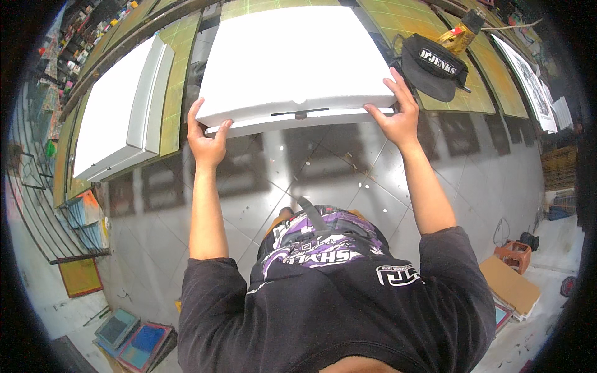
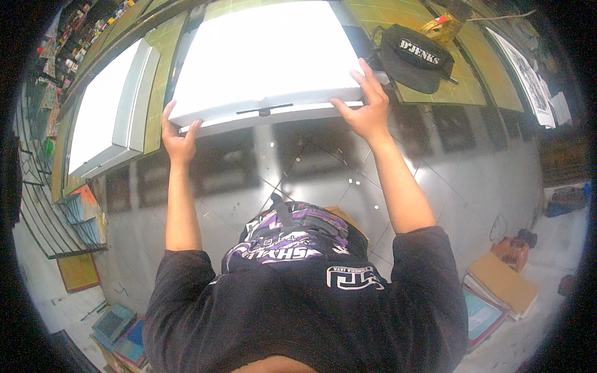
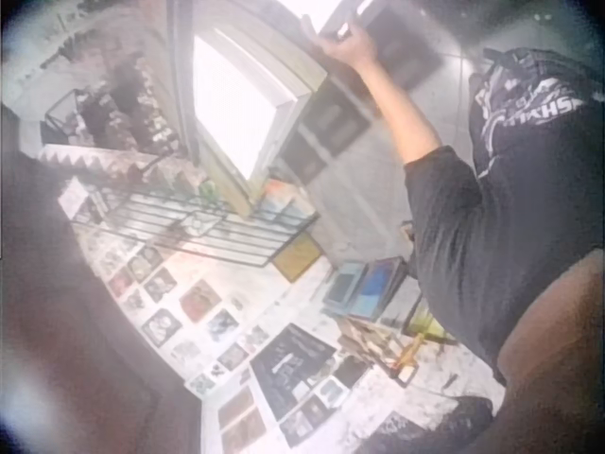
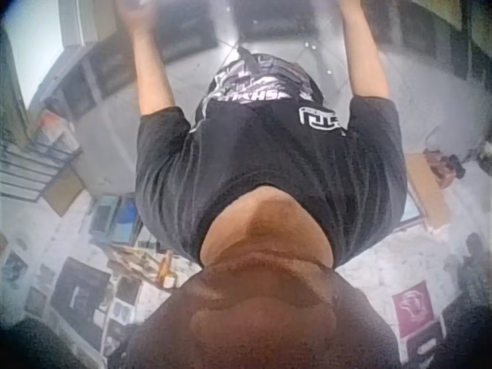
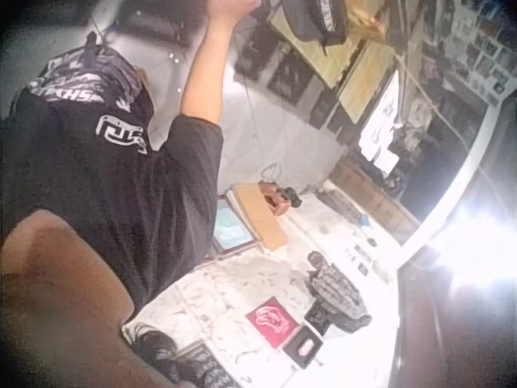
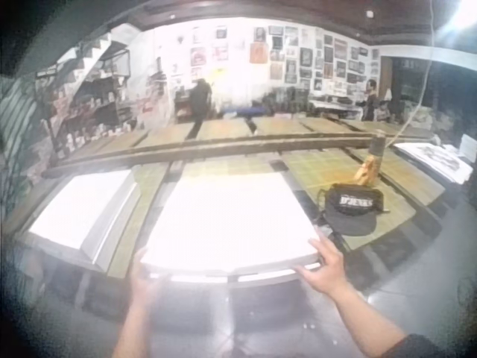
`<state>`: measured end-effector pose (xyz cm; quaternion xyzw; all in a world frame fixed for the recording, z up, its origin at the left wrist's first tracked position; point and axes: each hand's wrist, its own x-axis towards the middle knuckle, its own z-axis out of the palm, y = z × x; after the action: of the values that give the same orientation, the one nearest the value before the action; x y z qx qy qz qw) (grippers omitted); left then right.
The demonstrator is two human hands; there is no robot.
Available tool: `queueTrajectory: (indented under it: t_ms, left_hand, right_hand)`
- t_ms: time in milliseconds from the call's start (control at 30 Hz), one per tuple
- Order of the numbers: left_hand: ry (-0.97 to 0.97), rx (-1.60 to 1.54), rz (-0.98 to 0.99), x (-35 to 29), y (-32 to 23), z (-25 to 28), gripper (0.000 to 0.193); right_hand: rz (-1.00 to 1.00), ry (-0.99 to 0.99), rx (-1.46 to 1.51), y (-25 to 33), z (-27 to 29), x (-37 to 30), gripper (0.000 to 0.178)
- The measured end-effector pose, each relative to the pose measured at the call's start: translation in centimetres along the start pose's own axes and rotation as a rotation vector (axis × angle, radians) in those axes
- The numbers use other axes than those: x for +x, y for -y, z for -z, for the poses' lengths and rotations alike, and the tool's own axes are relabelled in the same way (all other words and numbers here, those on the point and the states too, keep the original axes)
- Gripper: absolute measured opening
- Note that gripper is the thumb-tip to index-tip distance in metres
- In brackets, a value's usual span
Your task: The person assembles flat-packed cardboard boxes by folding the side flaps and tucking the tabs into slots to form a rectangular container. The person repeats this process with multiple boxes, placing each finished box on a nearby table.
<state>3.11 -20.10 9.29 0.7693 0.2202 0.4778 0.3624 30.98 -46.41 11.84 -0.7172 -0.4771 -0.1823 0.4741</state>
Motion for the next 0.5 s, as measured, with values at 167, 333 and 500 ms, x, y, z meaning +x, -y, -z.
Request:
queueTrajectory:
  t_ms: [167, 333, 500]
  left_hand:
    - [-0.214, 0.423, -0.418, -0.4, -2.4, -1.2, 0.069]
    - [0.111, 0.646, -0.462, -1.2, -4.2, -3.7, 0.064]
    - [0.113, 0.732, -0.527, -1.2, -3.5, -4.1, 0.061]
  right_hand:
    - [0.193, 0.051, -0.239, 2.1, 0.7, 0.6, 0.062]
    - [0.223, 0.196, -0.561, 4.4, -1.3, 0.3, 0.067]
    - [0.268, 0.198, -0.554, 3.4, -1.5, -0.5, 0.064]
